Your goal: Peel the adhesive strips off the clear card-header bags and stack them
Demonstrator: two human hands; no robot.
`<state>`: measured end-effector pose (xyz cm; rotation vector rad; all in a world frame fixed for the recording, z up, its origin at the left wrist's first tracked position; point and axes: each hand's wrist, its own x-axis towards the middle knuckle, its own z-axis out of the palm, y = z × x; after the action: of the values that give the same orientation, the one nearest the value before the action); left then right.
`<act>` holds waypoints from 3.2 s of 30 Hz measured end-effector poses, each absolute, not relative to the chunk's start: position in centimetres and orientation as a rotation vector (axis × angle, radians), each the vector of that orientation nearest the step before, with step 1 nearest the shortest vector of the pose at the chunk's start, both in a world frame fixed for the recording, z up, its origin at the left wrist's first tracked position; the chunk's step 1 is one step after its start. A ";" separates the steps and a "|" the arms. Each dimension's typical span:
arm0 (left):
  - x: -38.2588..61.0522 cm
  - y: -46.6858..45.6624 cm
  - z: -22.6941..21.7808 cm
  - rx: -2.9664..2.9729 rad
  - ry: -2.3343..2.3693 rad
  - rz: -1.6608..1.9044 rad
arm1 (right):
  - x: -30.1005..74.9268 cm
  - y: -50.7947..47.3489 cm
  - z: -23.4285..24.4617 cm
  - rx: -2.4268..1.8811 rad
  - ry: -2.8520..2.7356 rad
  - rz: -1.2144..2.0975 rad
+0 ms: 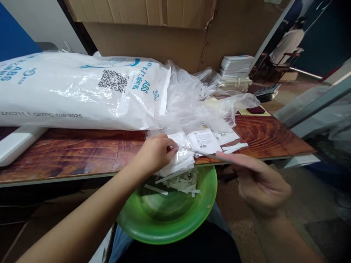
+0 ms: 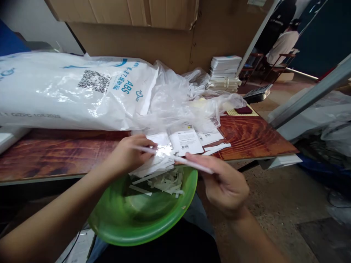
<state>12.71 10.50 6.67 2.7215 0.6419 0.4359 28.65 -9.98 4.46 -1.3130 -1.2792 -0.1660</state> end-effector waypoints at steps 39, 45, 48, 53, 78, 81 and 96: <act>13.7 11.5 10.0 2.682 0.226 0.378 | 25.2 -4.5 6.1 -1.536 -2.037 -0.833; 13.5 11.5 9.5 2.604 0.228 0.382 | 25.4 -1.9 5.0 -1.637 -1.883 -0.824; 13.5 11.8 8.9 2.608 0.247 0.422 | 25.2 -0.8 4.4 -1.649 -1.853 -0.810; 12.3 11.6 8.0 2.573 0.262 0.422 | 25.6 -0.5 3.7 -1.663 -1.898 -0.620; 8.7 6.4 4.3 0.911 1.037 0.270 | 25.6 -1.3 2.5 -2.009 -2.113 -0.461; 9.5 6.5 4.9 1.008 1.046 0.404 | 25.6 -0.9 2.7 -1.987 -2.079 -0.454; 7.3 9.1 9.6 1.533 0.548 0.265 | 28.7 -0.5 3.4 -1.570 -1.809 -0.796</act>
<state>7.25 9.07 9.58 1.5326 0.5482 0.2655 28.67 -0.55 3.43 -1.5705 -1.8092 -0.7964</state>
